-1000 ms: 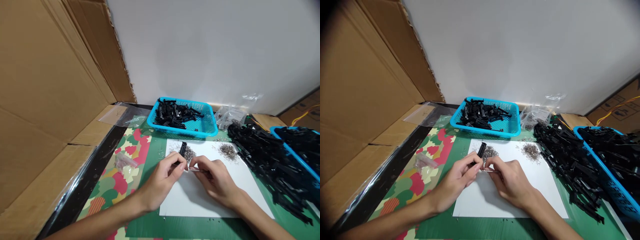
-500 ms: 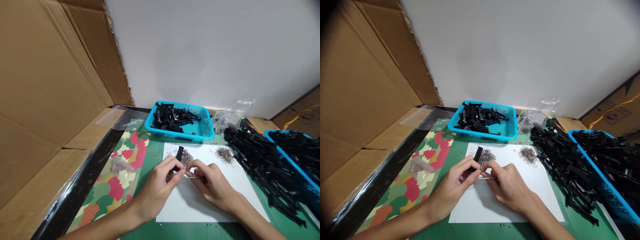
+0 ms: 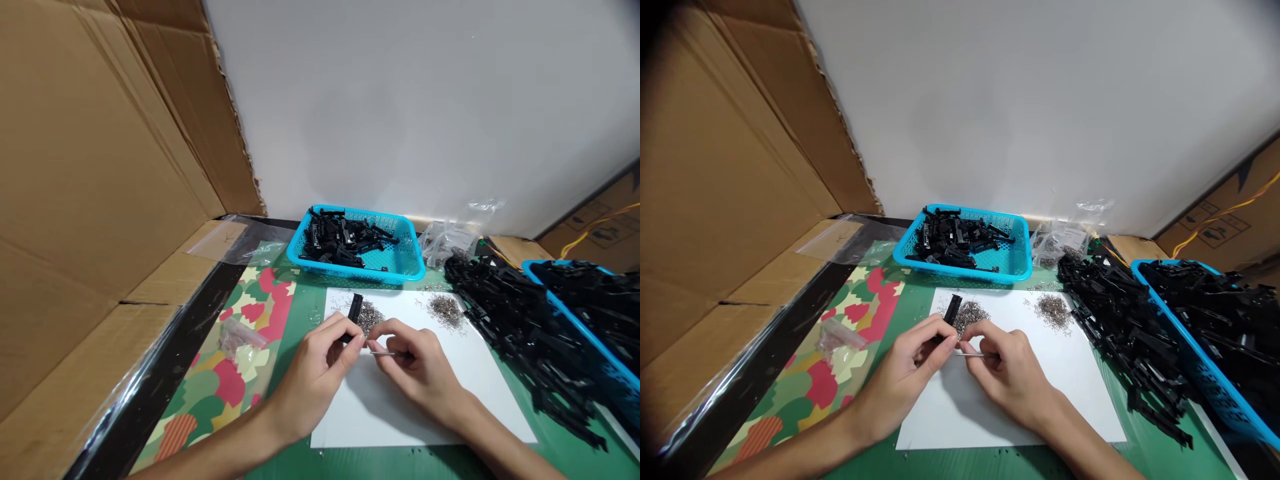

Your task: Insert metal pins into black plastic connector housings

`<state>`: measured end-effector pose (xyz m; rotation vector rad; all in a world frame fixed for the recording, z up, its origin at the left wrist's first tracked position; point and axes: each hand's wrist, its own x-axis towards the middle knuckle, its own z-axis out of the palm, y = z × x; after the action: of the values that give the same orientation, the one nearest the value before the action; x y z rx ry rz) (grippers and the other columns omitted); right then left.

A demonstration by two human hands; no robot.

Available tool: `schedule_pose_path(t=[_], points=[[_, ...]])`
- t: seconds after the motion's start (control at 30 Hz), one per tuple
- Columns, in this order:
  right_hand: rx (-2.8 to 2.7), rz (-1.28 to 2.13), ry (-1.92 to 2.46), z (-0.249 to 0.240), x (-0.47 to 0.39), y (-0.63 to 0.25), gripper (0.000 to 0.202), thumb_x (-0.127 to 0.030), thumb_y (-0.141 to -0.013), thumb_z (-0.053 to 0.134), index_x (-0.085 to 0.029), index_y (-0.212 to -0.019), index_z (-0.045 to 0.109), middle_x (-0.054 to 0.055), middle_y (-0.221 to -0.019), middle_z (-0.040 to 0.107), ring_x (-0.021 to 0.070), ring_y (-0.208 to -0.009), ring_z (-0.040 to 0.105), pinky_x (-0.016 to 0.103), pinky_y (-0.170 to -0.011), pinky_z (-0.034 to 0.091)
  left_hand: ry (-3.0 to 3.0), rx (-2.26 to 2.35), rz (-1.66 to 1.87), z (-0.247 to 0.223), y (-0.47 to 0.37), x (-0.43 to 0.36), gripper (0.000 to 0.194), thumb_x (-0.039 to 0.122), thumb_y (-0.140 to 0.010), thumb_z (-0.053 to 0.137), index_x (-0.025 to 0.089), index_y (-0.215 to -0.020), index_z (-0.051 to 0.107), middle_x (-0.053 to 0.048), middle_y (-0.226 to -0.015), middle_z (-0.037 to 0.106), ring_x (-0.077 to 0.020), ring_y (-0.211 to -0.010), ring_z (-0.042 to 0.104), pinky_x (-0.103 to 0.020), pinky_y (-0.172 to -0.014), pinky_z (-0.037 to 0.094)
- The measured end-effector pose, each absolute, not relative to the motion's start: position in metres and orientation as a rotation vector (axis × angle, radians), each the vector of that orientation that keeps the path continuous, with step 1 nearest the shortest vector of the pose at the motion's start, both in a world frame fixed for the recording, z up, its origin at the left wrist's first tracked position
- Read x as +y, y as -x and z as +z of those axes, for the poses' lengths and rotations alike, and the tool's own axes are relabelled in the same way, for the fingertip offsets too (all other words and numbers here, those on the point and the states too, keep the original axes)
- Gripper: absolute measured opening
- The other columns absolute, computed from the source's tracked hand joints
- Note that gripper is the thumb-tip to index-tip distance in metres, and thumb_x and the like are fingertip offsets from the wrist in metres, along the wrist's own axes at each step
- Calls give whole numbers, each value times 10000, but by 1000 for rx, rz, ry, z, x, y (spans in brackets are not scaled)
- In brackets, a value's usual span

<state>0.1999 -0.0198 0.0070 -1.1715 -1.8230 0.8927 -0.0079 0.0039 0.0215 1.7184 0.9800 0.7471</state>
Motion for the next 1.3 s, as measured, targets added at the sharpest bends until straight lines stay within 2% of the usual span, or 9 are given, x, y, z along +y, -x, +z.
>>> schedule_pose_path(t=[0.23, 0.33, 0.47, 0.6, 0.73, 0.8, 0.87, 1.0, 1.3], points=[[-1747, 732, 1113, 8, -21, -200, 73, -159, -979, 615, -187, -945, 674, -119, -602, 220, 87, -499, 211, 237, -468, 172, -1744, 931, 696, 24, 9, 3, 335, 417, -1150, 494, 232, -1127, 772, -45, -1062, 669, -226, -1014, 616, -312, -867, 443], [-1772, 508, 1067, 9, -21, -202, 99, -113, -959, 643, -196, -972, 695, -117, -607, 247, 80, -481, 228, 230, -455, 197, -1691, 877, 722, 22, 11, 2, 424, 451, -1177, 382, 227, -1207, 741, -55, -1085, 635, -199, -913, 588, -314, -808, 438], [-1843, 193, 1009, 8, -25, -203, 143, -86, -960, 669, -214, -1009, 712, -115, -573, 342, 82, -463, 307, 215, -476, 300, -1562, 813, 746, 15, 13, 0, 367, 473, -1181, 373, 249, -1269, 651, -5, -942, 534, -147, -723, 440, -286, -689, 385], [-1898, 97, 939, 4, -29, -200, 153, -73, -968, 666, -215, -1011, 702, -111, -554, 420, 78, -444, 374, 217, -501, 350, -1393, 721, 787, 10, 11, -2, 242, 478, -1160, 474, 294, -1309, 527, 5, -984, 507, -143, -796, 454, -259, -713, 399], [-1962, 112, 873, 2, -29, -201, 182, -34, -964, 637, -190, -1049, 674, -105, -573, 469, 80, -450, 402, 246, -495, 328, -1337, 611, 786, 13, 9, -3, 411, 432, -1151, 528, 371, -1518, 353, -5, -1093, 557, -124, -778, 482, -249, -705, 401], [-1983, 91, 861, 2, -28, -203, 177, -27, -970, 638, -184, -1048, 662, -100, -584, 486, 83, -458, 404, 258, -495, 314, -1367, 632, 767, 14, 9, -3, 499, 435, -1149, 532, 369, -1588, 306, -14, -1106, 569, -132, -812, 520, -264, -757, 431], [-2017, 71, 859, 2, -27, -206, 168, -24, -979, 634, -184, -1029, 651, -88, -600, 516, 87, -471, 416, 264, -505, 314, -1434, 698, 746, 13, 11, -2, 533, 470, -1141, 535, 345, -1620, 336, -37, -1163, 577, -162, -909, 571, -302, -850, 464], [-2096, 33, 864, 1, -27, -211, 162, -27, -1000, 608, -186, -992, 639, -78, -603, 531, 97, -477, 414, 277, -510, 298, -1577, 800, 731, 9, 14, -1, 513, 519, -1137, 518, 360, -1619, 444, -47, -1254, 591, -192, -1000, 626, -342, -934, 489], [-2184, 42, 845, 8, -25, -212, 215, 11, -1015, 528, -165, -958, 639, -68, -588, 523, 115, -484, 379, 293, -509, 280, -1761, 813, 792, 6, 12, -3, 521, 463, -1160, 475, 349, -1665, 415, -82, -1519, 634, -276, -1297, 653, -430, -1192, 463]])
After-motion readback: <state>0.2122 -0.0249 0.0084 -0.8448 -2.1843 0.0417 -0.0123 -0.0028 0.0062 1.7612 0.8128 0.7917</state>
